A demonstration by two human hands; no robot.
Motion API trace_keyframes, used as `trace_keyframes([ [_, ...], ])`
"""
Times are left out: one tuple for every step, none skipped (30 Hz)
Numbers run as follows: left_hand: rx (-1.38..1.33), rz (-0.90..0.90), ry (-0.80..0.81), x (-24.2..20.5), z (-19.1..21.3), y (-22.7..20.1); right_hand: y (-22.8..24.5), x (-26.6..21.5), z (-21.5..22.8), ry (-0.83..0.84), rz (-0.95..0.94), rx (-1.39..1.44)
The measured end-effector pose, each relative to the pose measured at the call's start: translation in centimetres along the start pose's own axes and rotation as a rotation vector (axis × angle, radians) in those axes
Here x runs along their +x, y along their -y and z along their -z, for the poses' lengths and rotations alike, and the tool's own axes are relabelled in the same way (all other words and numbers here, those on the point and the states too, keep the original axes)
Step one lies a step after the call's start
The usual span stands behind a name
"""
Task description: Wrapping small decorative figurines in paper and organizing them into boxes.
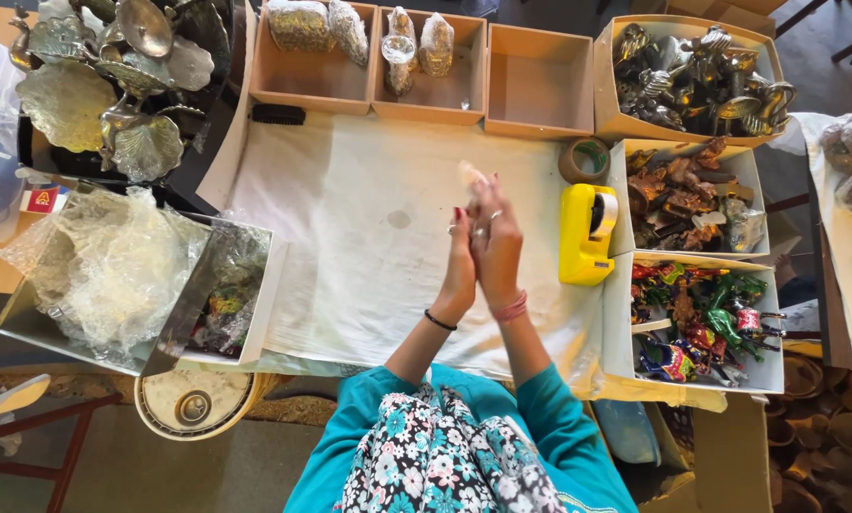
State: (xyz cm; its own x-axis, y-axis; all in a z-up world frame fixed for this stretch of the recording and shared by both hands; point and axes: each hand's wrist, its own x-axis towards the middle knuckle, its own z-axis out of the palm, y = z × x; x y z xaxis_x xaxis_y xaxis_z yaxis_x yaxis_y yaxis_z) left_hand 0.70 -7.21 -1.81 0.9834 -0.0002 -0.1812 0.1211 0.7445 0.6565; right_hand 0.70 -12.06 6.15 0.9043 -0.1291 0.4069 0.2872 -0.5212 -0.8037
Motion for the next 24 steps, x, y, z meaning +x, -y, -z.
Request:
trace_keyframes([
  [-0.092, -0.014, 0.029, 0.4, 0.7, 0.0, 0.2, -1.0, 0.0, 0.016, 0.110, -0.028],
  [-0.184, -0.028, 0.057, 0.8, 1.4, 0.0, 0.5, -2.0, -0.1, 0.033, 0.221, -0.056],
  [-0.185, -0.030, 0.059, 1.0, 2.4, -0.1, -0.1, -2.6, -0.2, 0.032, 0.223, -0.056],
  [-0.265, -0.033, 0.120, 1.3, 3.3, -0.2, -0.6, -3.1, -0.4, 0.079, 0.243, -0.051],
  [-0.343, -0.036, 0.181, 1.5, 4.3, -0.3, -1.1, -3.7, -0.6, 0.124, 0.262, -0.046],
  [-0.341, -0.037, 0.183, 1.1, 3.2, -1.4, -1.0, -3.3, -0.6, 0.121, 0.264, -0.045],
  [-0.327, -0.037, 0.168, 0.6, 2.1, -2.6, -1.0, -3.0, -0.7, 0.161, 0.289, -0.082],
  [-0.314, -0.038, 0.152, 0.1, 1.1, -3.8, -0.9, -2.7, -0.8, 0.201, 0.314, -0.119],
  [-0.314, -0.032, 0.150, -0.6, 0.1, -4.2, -0.8, -1.9, -0.6, 0.202, 0.309, -0.121],
  [-0.293, -0.007, 0.102, -1.3, -0.8, -4.6, -0.7, -1.1, -0.4, 0.211, 0.311, -0.142],
  [-0.274, 0.009, 0.058, -1.6, -1.9, -5.1, -0.5, 0.1, -0.3, 0.222, 0.322, -0.161],
  [-0.276, 0.006, 0.058, -1.1, -0.6, -3.8, -0.2, 0.1, 0.0, 0.223, 0.326, -0.162],
  [-0.288, 0.010, 0.045, -0.2, 0.6, -2.7, 0.2, 0.5, 0.1, 0.249, 0.277, -0.062],
  [-0.301, 0.014, 0.032, 0.7, 1.8, -1.6, 0.6, 0.9, 0.2, 0.277, 0.227, 0.038],
  [-0.302, 0.011, 0.034, 0.5, 1.6, -2.9, 0.9, -0.2, 0.5, 0.277, 0.231, 0.037],
  [-0.326, 0.001, 0.017, 0.4, 1.4, -4.1, 1.1, -1.2, 0.8, 0.330, 0.272, 0.040],
  [-0.348, -0.004, 0.000, 0.1, 1.2, -5.2, 1.3, -2.4, 1.1, 0.381, 0.309, 0.041],
  [-0.348, -0.002, 0.001, 0.0, 1.5, -5.3, 0.8, -3.1, 0.8, 0.380, 0.308, 0.039],
  [-0.377, -0.020, 0.046, 0.3, 1.6, -5.5, 0.2, -3.4, 0.5, 0.401, 0.322, 0.032],
  [-0.407, -0.037, 0.090, 0.6, 1.7, -5.7, -0.3, -3.8, 0.1, 0.423, 0.335, 0.025],
  [-0.406, -0.035, 0.088, 0.2, 1.2, -5.8, -0.5, -3.3, -0.2, 0.424, 0.332, 0.026],
  [-0.388, -0.050, 0.127, -0.2, 0.7, -5.8, -0.7, -2.7, -0.5, 0.412, 0.344, -0.009],
  [-0.370, -0.064, 0.167, -0.5, 0.1, -6.0, -0.9, -2.2, -0.8, 0.399, 0.356, -0.045],
  [-0.369, -0.062, 0.166, -0.8, -0.2, -5.7, -0.8, -1.1, -0.8, 0.398, 0.354, -0.044],
])
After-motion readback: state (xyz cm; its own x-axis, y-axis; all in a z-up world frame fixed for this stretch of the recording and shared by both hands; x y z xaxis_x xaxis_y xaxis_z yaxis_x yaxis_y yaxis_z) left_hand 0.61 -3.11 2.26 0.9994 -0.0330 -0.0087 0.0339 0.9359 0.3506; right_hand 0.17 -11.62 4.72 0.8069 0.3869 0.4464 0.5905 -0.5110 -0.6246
